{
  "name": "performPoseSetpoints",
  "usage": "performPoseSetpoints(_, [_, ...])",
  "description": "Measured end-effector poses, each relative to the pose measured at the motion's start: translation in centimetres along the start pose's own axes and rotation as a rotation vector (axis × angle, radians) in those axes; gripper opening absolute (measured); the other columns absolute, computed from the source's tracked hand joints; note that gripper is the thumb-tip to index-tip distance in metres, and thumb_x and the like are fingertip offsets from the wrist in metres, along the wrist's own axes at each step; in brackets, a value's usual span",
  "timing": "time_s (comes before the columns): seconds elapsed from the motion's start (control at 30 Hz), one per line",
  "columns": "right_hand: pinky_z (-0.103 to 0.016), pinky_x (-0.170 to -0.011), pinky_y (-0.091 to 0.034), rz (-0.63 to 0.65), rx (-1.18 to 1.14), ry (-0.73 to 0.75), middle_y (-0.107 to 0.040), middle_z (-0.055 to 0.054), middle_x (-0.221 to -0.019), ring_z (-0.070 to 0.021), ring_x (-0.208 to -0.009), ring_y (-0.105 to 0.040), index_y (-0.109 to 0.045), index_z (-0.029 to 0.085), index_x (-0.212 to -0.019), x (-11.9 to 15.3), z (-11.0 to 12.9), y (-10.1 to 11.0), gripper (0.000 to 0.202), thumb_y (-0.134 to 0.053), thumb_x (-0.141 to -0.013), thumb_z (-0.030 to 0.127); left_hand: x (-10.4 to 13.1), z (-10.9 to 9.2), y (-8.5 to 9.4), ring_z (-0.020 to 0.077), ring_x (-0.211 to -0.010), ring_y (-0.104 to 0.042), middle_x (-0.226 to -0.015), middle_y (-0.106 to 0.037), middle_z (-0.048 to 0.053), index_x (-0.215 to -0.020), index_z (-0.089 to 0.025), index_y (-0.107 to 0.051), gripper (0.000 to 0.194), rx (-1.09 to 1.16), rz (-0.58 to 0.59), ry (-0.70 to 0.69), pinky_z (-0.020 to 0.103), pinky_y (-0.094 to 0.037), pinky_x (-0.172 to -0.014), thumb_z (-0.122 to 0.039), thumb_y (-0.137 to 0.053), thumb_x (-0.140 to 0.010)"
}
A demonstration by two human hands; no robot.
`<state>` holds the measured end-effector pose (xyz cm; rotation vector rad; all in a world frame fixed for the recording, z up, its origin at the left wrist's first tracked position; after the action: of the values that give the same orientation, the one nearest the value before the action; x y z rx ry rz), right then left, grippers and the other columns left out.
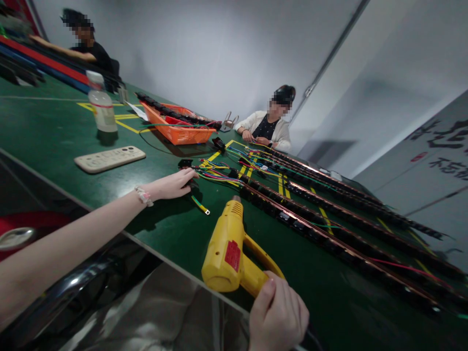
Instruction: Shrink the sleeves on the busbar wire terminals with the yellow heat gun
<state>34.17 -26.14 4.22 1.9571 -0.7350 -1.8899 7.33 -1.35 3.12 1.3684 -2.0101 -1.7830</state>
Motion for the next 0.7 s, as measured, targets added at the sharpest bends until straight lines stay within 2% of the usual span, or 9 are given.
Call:
performPoseSetpoints(0.13, [-0.027,-0.067,-0.035,-0.015,0.0,0.019,-0.06,-0.002,-0.068,-0.0137,-0.063,-0.051,-0.062,0.015,-0.08,-0.2,0.1,0.0,0.037,-0.029,-0.094,0.026,0.1,0.9,0.1,0.0206,-0.103,-0.053,-0.114,-0.049,0.011,-0.115,-0.015,-0.048,0.033,0.035,-0.056,0.104,0.033,-0.043,-0.092,-0.03,-0.044,-0.086])
performPoseSetpoints(0.27, [-0.028,-0.066,-0.035,-0.015,0.007,0.018,-0.06,-0.002,-0.068,-0.0139,-0.063,-0.051,-0.062,0.015,-0.08,-0.2,0.1,0.0,0.039,-0.028,-0.094,0.027,0.0,1.3,-0.1,0.0225,-0.105,-0.052,-0.112,-0.052,0.011,-0.111,-0.016,-0.051,0.032,-0.016,-0.043,0.216,0.035,-0.043,-0.09,-0.038,-0.044,-0.088])
performPoseSetpoints(0.4, [-0.028,-0.067,-0.035,-0.003,0.009,0.019,-0.06,-0.002,-0.069,-0.0142,-0.063,-0.052,-0.062,0.015,-0.08,-0.3,0.0,0.0,0.04,-0.027,-0.095,0.028,-0.3,0.8,-0.7,0.0233,-0.108,-0.05,-0.113,-0.053,0.011,-0.117,-0.016,-0.049,0.038,-0.063,-0.008,0.118,0.034,-0.041,-0.09,-0.04,-0.048,-0.087])
performPoseSetpoints(0.5, [-0.028,-0.068,-0.036,0.007,-0.004,0.041,-0.059,-0.003,-0.068,-0.0138,-0.064,-0.052,-0.061,0.015,-0.079,-0.4,0.0,0.1,0.04,-0.027,-0.095,0.028,-0.6,0.2,-1.4,0.0234,-0.107,-0.049,-0.116,-0.052,0.011,-0.122,-0.014,-0.046,0.041,-0.103,0.003,0.035,0.034,-0.039,-0.092,-0.033,-0.051,-0.086])
performPoseSetpoints(0.7, [-0.029,-0.07,-0.036,0.063,-0.031,0.017,-0.058,-0.003,-0.069,-0.015,-0.067,-0.051,-0.061,0.016,-0.079,0.0,1.9,0.4,0.038,-0.029,-0.095,0.029,-1.0,-0.5,-2.0,0.0237,-0.108,-0.048,-0.114,-0.052,0.012,-0.123,-0.012,-0.046,0.039,-0.117,-0.021,0.0,0.034,-0.038,-0.093,-0.026,-0.051,-0.086])
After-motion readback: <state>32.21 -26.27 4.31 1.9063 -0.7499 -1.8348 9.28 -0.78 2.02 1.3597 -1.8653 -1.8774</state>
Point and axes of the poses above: each hand's wrist, its own x-axis away from the middle knuckle, its own y-axis out of the back of the hand, z = x × y, the point moved 4 cm from there along -x, towards the middle knuckle
